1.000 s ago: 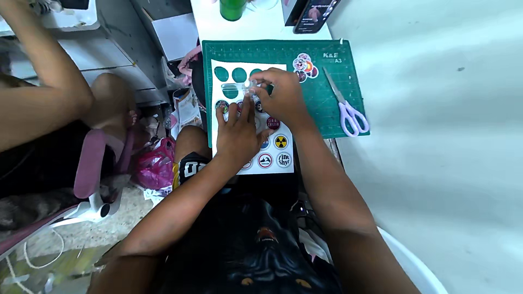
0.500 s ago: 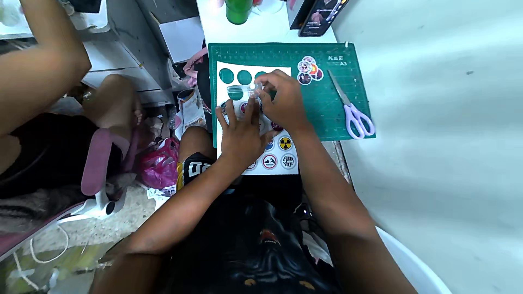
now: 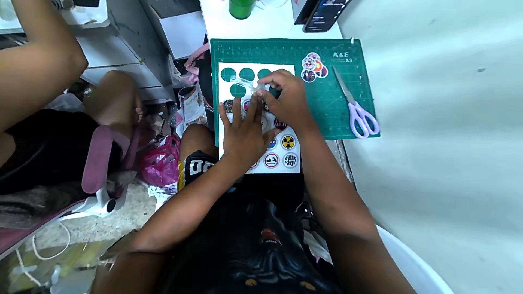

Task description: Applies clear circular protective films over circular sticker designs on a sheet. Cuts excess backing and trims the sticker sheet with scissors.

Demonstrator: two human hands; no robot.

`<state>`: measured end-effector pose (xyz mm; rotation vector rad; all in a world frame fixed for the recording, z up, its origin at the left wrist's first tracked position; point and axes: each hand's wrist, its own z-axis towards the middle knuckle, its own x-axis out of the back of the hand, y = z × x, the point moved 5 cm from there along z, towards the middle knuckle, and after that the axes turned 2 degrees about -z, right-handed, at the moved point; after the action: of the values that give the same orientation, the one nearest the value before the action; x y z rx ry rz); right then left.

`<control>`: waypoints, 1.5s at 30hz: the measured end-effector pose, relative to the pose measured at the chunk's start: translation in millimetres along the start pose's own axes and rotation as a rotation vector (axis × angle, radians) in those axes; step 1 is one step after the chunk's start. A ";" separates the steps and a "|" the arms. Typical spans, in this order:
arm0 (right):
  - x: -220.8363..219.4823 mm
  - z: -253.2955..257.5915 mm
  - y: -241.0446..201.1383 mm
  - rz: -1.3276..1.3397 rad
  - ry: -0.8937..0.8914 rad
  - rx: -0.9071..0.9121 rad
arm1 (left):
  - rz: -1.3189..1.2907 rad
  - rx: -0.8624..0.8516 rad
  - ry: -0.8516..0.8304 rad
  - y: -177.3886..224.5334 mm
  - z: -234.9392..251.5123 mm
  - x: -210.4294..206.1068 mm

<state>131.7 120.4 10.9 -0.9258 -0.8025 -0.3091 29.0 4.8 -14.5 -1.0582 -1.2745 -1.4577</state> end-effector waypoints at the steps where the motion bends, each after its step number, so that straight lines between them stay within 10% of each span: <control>1: 0.4 0.1 0.4 -0.013 -0.011 0.001 | 0.001 -0.001 0.009 0.5 -0.1 0.4; 30: 5.1 86.0 -46.0 -0.415 -0.692 0.002 | -0.039 -0.034 0.034 7.9 23.8 7.1; 45: -11.8 93.8 -48.2 -0.459 -0.731 -0.011 | -0.073 0.030 0.073 6.7 22.8 -1.7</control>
<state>51.8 166.9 63.0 -0.8585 -1.6981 -0.3741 36.8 27.2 -12.4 -0.9388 -1.2902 -1.5144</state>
